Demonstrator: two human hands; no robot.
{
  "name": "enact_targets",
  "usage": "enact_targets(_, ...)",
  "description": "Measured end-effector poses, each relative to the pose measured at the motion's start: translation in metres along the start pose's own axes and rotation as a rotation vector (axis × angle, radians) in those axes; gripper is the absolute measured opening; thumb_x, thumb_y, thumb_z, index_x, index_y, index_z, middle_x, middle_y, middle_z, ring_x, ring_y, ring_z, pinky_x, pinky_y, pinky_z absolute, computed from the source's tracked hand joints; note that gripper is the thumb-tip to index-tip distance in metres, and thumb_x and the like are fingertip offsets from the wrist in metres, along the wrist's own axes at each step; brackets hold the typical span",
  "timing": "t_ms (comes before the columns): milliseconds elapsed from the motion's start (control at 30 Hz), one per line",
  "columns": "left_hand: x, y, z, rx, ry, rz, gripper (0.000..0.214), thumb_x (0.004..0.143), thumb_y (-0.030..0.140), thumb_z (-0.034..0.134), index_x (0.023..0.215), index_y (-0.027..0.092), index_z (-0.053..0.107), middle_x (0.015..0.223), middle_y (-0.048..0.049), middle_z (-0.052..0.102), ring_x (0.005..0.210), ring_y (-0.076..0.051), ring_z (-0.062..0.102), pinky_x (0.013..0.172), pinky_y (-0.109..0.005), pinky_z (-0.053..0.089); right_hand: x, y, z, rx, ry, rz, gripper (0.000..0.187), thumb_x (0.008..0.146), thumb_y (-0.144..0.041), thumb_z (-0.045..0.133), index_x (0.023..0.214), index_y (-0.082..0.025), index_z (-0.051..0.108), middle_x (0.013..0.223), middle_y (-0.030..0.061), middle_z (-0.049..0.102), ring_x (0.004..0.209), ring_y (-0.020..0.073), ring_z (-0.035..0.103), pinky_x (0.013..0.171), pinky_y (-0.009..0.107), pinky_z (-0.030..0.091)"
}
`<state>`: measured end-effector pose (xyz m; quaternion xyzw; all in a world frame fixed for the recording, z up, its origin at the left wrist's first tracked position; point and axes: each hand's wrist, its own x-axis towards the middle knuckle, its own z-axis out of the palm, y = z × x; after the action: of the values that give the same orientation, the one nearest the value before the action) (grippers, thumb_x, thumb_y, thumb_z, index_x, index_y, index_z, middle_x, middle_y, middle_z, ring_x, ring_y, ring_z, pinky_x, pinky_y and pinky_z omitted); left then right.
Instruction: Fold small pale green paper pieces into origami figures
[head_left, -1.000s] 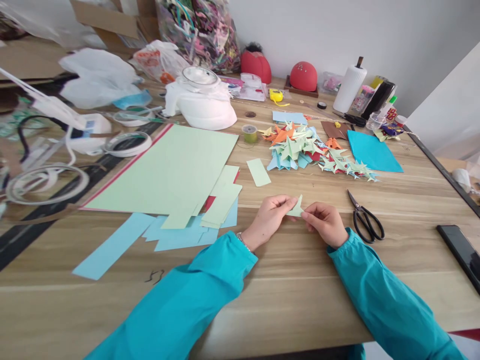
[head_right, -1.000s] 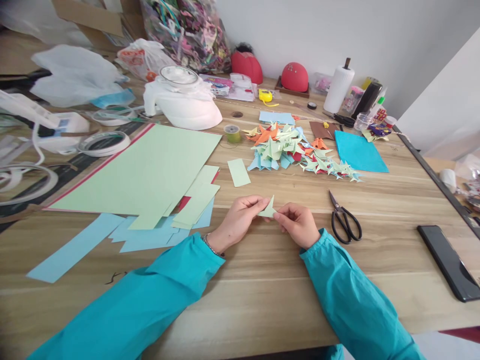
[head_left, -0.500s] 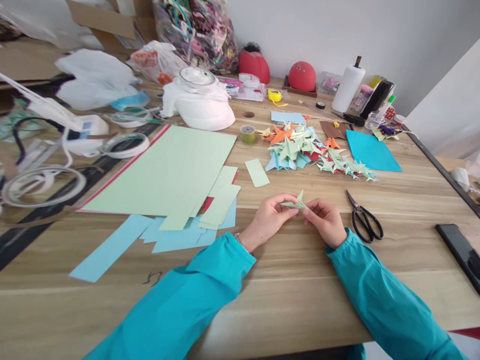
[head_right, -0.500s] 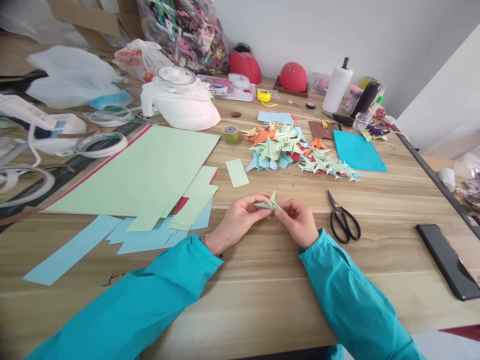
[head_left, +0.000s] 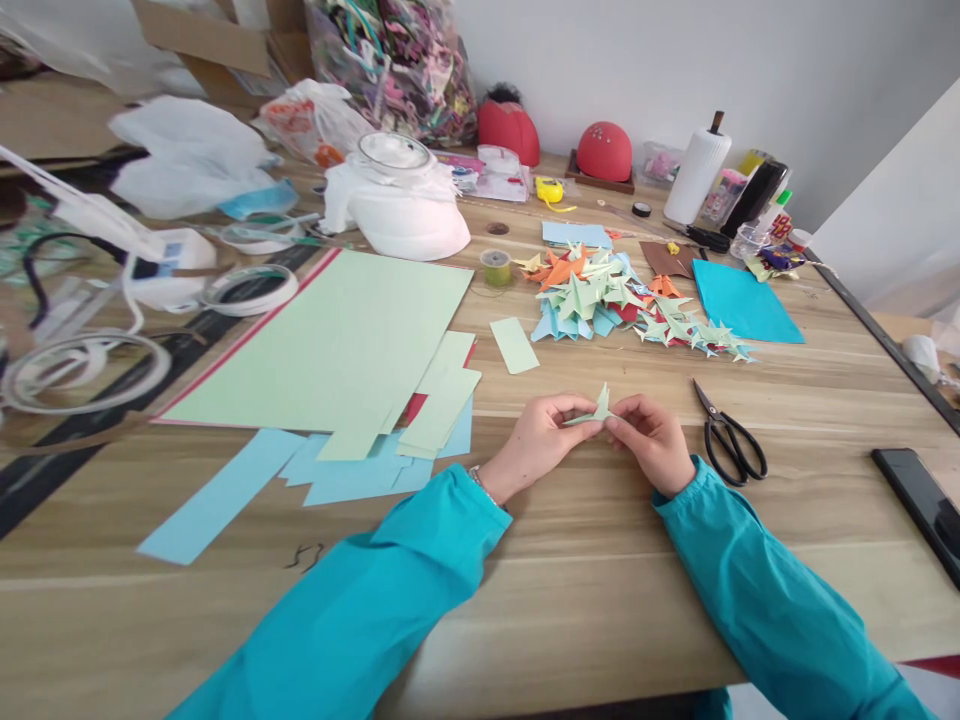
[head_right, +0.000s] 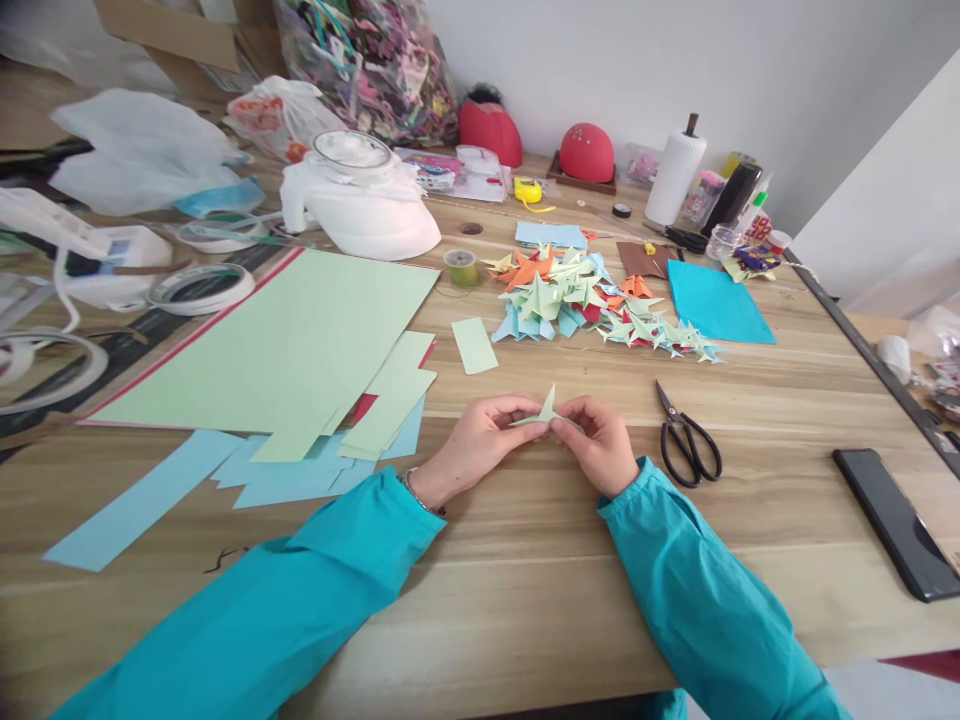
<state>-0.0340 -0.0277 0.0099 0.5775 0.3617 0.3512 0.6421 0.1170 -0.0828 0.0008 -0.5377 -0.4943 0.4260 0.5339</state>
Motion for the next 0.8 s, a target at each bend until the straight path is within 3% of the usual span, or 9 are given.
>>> enact_targets(300,-0.001,0.005,0.001,-0.026,-0.108,-0.036,0.026,0.066,0.033,0.071,0.081,0.012,0.066,0.071,-0.0025,0.065,0.064,-0.013,0.059,0.066,-0.028,0.049,0.001,0.001,-0.001,0.239,-0.186,0.058,0.024,0.077,-0.037,0.065,0.081,-0.019,0.049,0.060,-0.0024,0.064,0.048,0.0105,0.058,0.046,0.023,0.049)
enact_targets(567,-0.003,0.009,0.000,-0.060,-0.069,-0.098,0.033,0.061,0.031,0.075,0.086,0.010,0.067,0.063,-0.0017,0.065,0.059,-0.013,0.059,0.061,-0.027,0.050,0.001,0.005,-0.003,0.349,-0.219,0.101,0.023,0.078,-0.031,0.066,0.084,-0.019,0.048,0.065,0.0000,0.069,0.048,0.0129,0.062,0.045,0.023,0.049)
enact_targets(800,-0.002,0.010,0.000,-0.106,-0.118,-0.073,0.016,0.065,0.025,0.071,0.072,0.011,0.068,0.057,-0.0007,0.062,0.055,-0.010,0.054,0.056,-0.023,0.046,0.000,0.004,-0.001,0.335,-0.207,0.097,0.020,0.078,-0.029,0.066,0.085,-0.019,0.049,0.064,-0.0008,0.069,0.047,0.0124,0.062,0.044,0.022,0.049)
